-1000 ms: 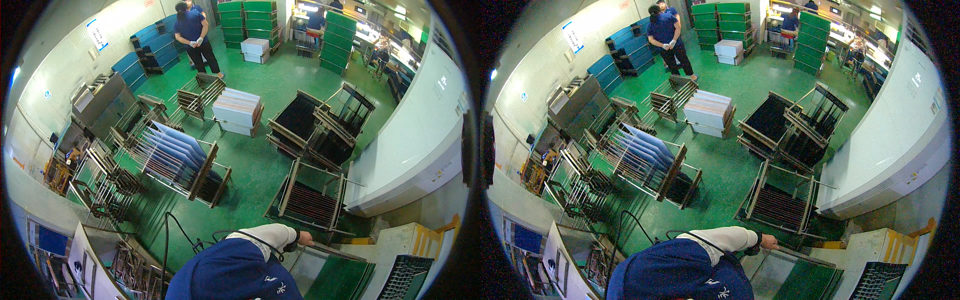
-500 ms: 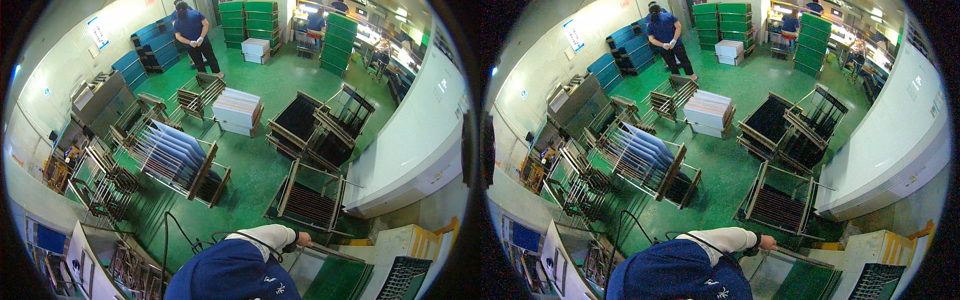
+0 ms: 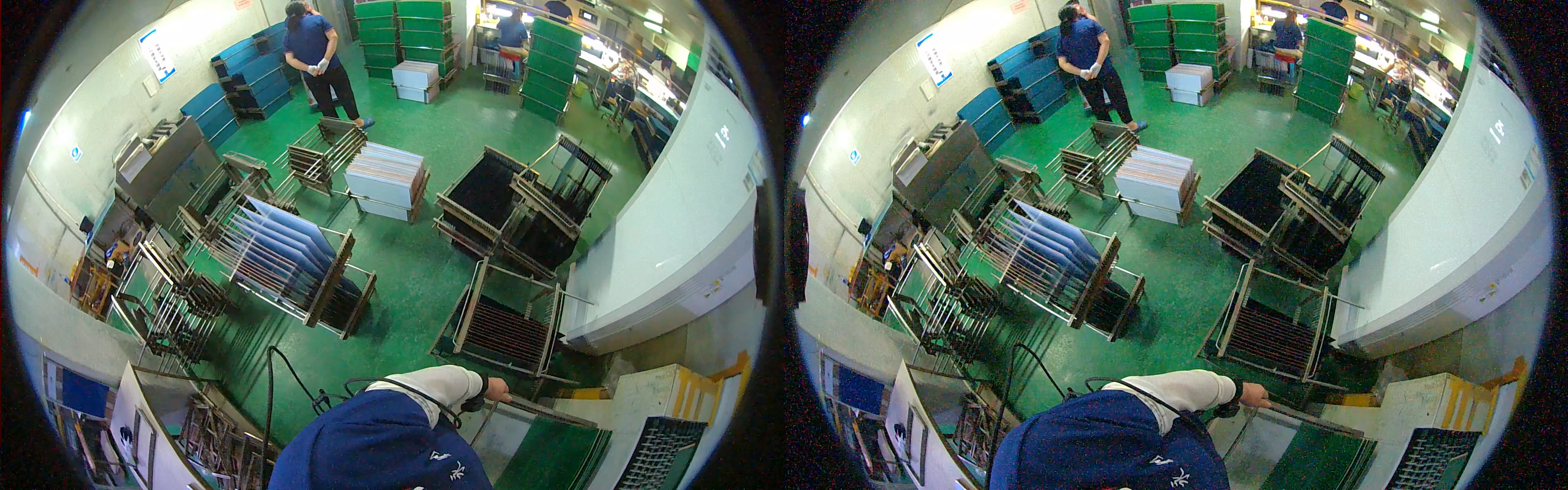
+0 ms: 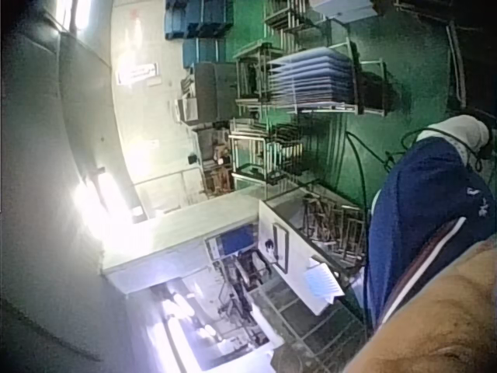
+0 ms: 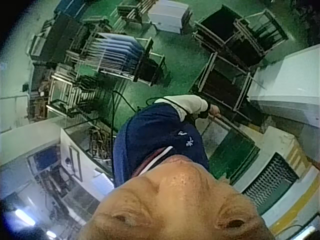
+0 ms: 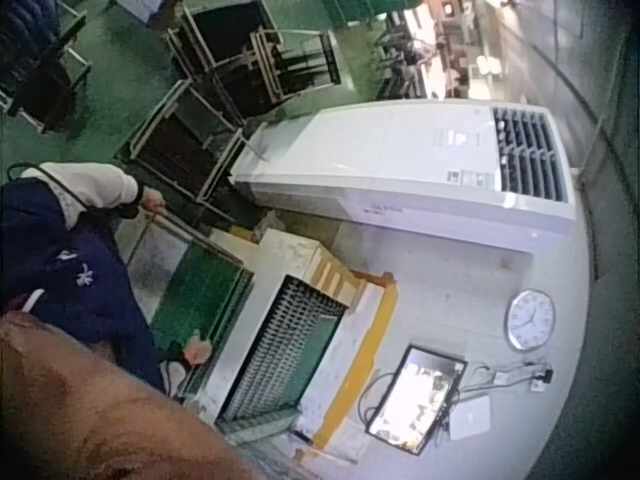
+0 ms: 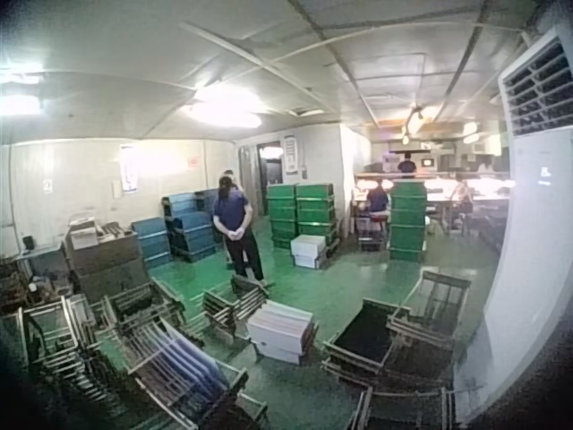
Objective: Manually sorting green circuit boards into different slots or racks for processing.
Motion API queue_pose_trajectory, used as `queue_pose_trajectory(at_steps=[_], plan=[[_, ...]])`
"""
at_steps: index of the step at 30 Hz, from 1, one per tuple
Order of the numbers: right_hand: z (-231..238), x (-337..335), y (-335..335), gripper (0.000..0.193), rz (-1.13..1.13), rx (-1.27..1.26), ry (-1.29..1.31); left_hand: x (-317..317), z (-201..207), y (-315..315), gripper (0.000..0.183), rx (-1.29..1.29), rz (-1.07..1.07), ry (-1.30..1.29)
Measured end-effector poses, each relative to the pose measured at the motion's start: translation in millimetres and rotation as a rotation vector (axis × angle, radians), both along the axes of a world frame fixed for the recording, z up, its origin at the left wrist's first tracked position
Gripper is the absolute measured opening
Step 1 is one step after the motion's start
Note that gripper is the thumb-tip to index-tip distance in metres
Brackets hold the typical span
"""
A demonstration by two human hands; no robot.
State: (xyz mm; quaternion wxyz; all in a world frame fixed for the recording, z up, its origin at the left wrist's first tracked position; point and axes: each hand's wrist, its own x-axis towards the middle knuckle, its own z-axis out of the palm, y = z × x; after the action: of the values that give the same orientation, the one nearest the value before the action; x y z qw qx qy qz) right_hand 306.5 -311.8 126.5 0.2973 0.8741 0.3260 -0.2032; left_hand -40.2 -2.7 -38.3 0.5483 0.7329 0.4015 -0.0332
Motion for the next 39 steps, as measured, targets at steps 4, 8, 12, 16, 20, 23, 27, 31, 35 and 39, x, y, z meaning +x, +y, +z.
queue_pose_trajectory(at_steps=[4,8,12,16,20,23,27,31,35,39], plan=[[-8.9,12.2,-0.5,0.06,0.061,-0.133,0.037,-0.9,-1.5,0.1,0.056,0.049,-0.013,-0.006],[25.1,-13.2,15.9,0.059,0.235,-0.386,0.0,-1.3,-8.5,2.1,0.057,0.072,-0.04,-0.021],[-5.2,15.4,-1.7,0.059,0.163,-0.28,0.062,-0.2,-3.0,2.1,0.057,0.108,-0.063,-0.042],[37.7,-27.2,24.4,0.059,-0.069,-0.054,0.041,-5.5,7.7,2.5,0.056,0.07,-0.064,-0.033],[74.3,-67.6,39.4,0.059,-0.23,0.124,-0.024,-2.7,2.1,3.0,0.055,0.072,-0.067,-0.039],[68.4,-64.9,36.5,0.06,-0.251,0.162,-0.051,-0.9,-3.5,2.8,0.055,0.076,-0.063,-0.03],[51.5,-51.5,26.0,0.058,-0.221,0.255,-0.046,-2.4,10.1,2.1,0.055,0.041,-0.049,-0.003],[53.0,-55.1,26.6,0.058,-0.215,0.293,-0.062,-3.7,17.1,4.2,0.055,-0.01,-0.061,0.022],[56.4,-58.7,29.9,0.057,-0.246,0.307,-0.059,-4.5,20.9,6.1,0.054,-0.004,-0.108,0.017],[50.5,-54.8,27.3,0.057,-0.264,0.335,-0.071,-2.3,12.1,3.5,0.053,0.041,-0.07,0.0]])
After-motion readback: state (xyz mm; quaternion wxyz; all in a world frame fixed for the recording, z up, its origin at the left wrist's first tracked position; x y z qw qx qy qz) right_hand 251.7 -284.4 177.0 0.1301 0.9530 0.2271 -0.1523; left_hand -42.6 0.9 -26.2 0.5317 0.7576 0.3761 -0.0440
